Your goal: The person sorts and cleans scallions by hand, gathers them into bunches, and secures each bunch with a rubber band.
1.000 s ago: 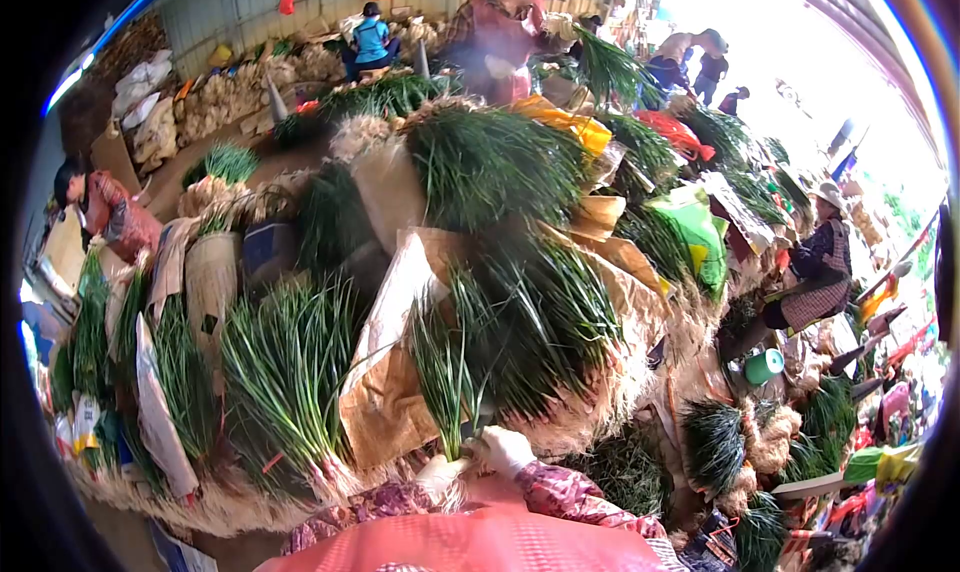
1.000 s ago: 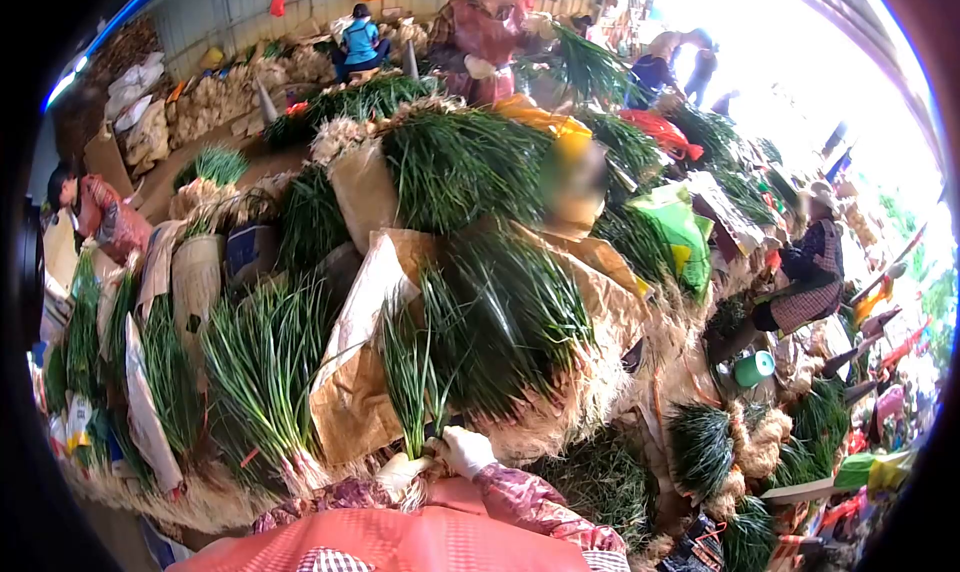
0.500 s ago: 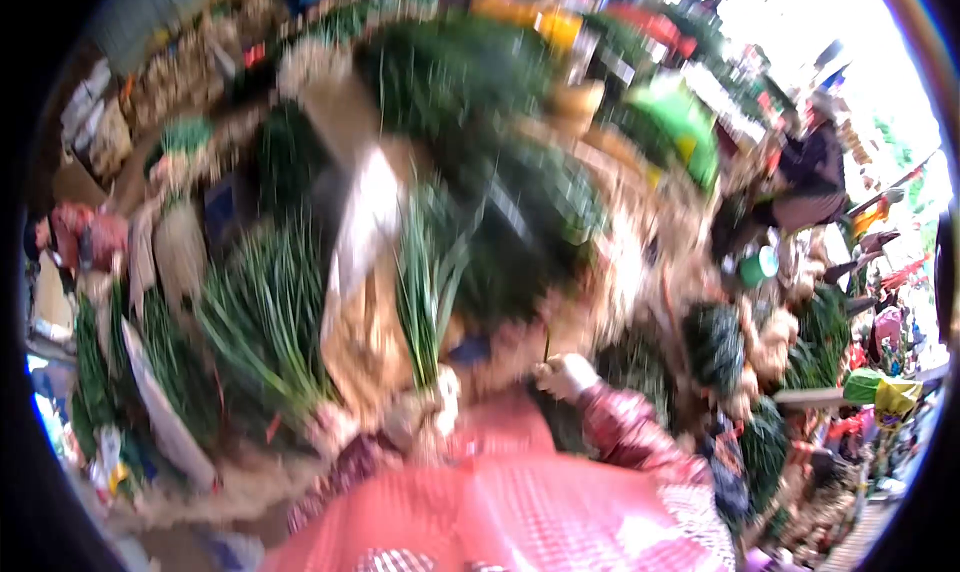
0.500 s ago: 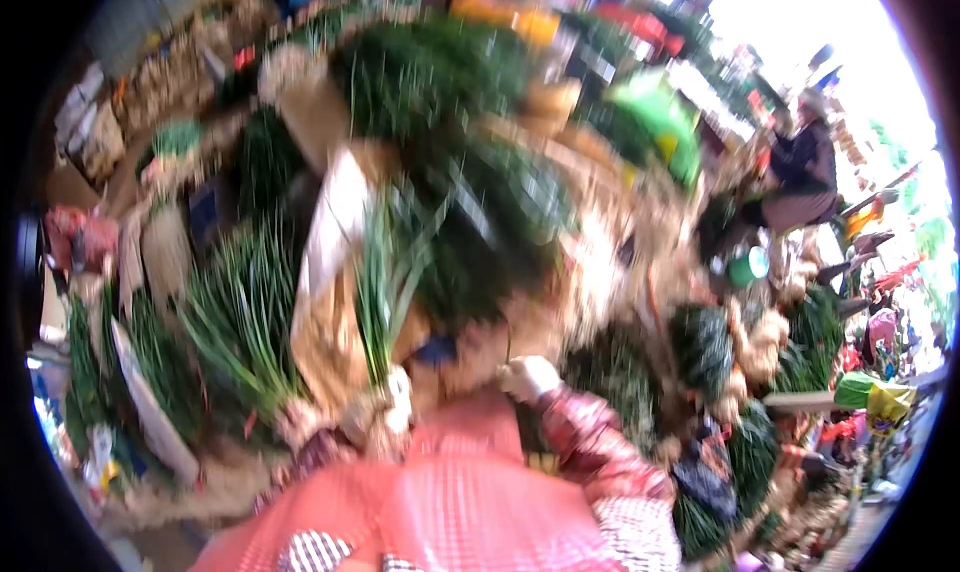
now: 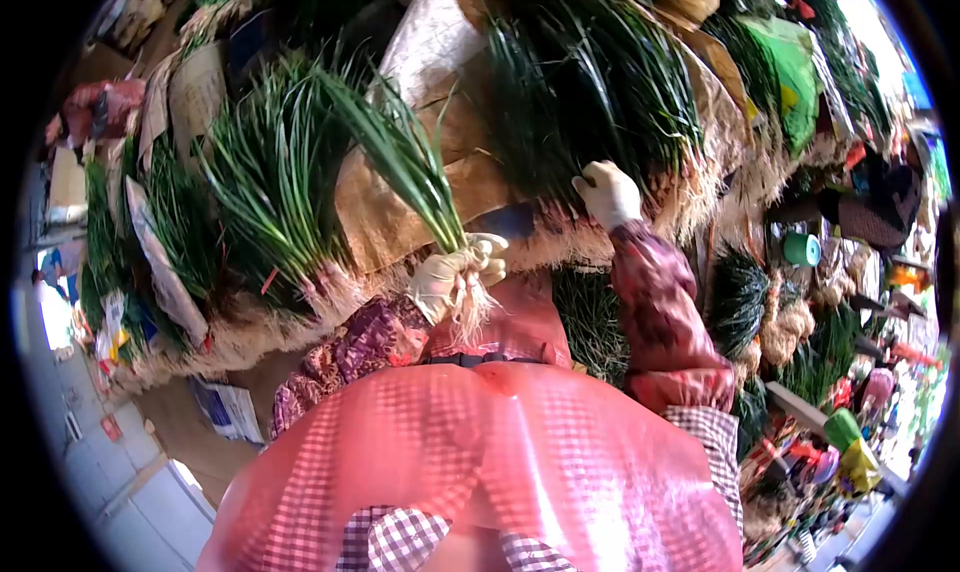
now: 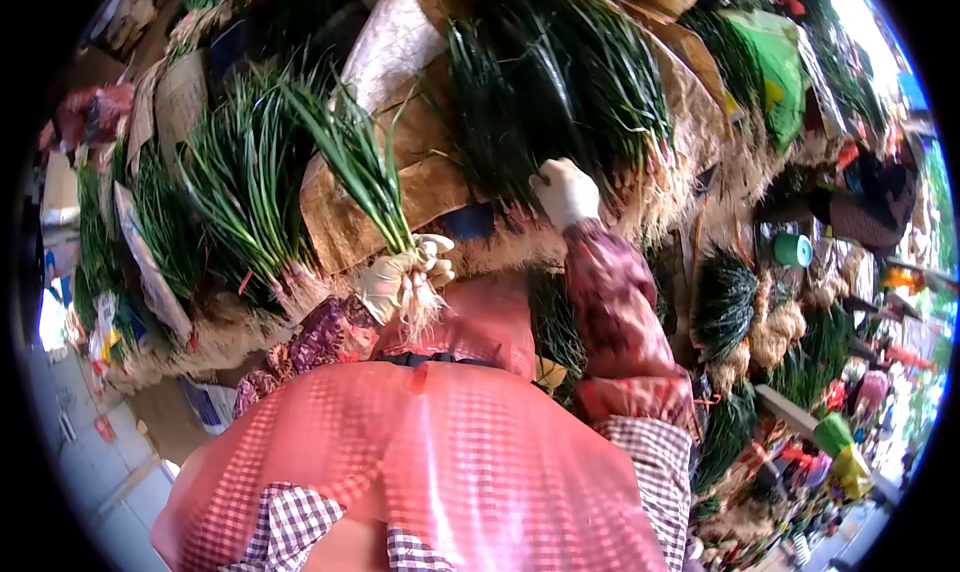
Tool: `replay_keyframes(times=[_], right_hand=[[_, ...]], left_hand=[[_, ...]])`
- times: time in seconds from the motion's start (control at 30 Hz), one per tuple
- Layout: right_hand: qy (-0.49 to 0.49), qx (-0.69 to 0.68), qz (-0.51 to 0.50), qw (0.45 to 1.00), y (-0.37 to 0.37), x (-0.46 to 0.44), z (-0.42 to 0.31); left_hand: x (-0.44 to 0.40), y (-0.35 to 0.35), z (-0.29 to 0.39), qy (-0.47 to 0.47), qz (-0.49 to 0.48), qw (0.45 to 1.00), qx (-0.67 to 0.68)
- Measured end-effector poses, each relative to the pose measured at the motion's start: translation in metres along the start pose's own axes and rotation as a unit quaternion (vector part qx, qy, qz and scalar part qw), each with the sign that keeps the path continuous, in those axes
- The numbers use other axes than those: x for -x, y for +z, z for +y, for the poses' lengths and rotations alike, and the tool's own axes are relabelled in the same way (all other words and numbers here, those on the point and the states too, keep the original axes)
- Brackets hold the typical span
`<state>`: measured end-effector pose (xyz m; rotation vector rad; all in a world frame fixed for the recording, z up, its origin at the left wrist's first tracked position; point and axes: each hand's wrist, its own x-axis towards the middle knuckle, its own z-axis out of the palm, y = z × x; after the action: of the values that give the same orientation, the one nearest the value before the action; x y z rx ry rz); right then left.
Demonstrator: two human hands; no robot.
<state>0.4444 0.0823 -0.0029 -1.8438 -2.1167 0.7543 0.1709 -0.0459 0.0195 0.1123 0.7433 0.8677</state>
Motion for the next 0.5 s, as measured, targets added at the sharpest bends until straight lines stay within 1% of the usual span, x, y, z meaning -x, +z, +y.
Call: replay_keyframes(times=[0.03, 0.07, 0.1, 0.17, 0.2, 0.23, 0.27, 0.3, 0.37, 0.4, 0.5], right_hand=[[0.043, -0.124, -0.026, 0.991, -0.001, 0.011, -0.01], [0.128, -0.258, -0.063, 0.956, 0.006, 0.02, -0.015], [0.155, -0.394, -0.109, 0.899, 0.007, 0.036, -0.03], [0.183, -0.511, -0.154, 0.826, 0.008, 0.053, -0.056], [0.192, -0.514, -0.153, 0.822, 0.005, 0.057, -0.07], [0.201, -0.516, -0.151, 0.819, 0.003, 0.059, -0.078], [0.179, -0.542, -0.146, 0.808, 0.017, 0.06, -0.071], [0.193, -0.548, -0.162, 0.798, 0.018, 0.062, -0.075], [0.209, -0.514, -0.18, 0.812, 0.018, 0.063, -0.09], [0.213, -0.539, -0.178, 0.795, 0.021, 0.065, -0.092], [0.24, -0.605, -0.164, 0.741, 0.022, 0.066, -0.095]], left_hand=[[0.004, 0.011, 0.001, 0.0, 0.023, 1.0, 0.005], [0.005, 0.024, 0.001, 0.003, 0.084, 0.996, -0.04], [-0.004, 0.011, -0.007, -0.003, 0.066, 0.995, -0.076], [-0.005, 0.006, -0.007, -0.055, 0.083, 0.982, -0.163], [-0.012, 0.01, -0.015, -0.062, 0.141, 0.97, -0.187], [-0.015, 0.019, -0.016, -0.041, 0.171, 0.962, -0.209], [-0.012, 0.026, -0.015, -0.072, 0.177, 0.965, -0.179], [-0.007, 0.037, -0.009, -0.104, 0.182, 0.966, -0.15], [-0.008, 0.045, -0.013, -0.112, 0.157, 0.975, -0.107], [-0.013, 0.037, -0.014, -0.124, 0.131, 0.98, -0.084], [-0.017, 0.032, -0.022, -0.103, 0.121, 0.987, -0.035]])
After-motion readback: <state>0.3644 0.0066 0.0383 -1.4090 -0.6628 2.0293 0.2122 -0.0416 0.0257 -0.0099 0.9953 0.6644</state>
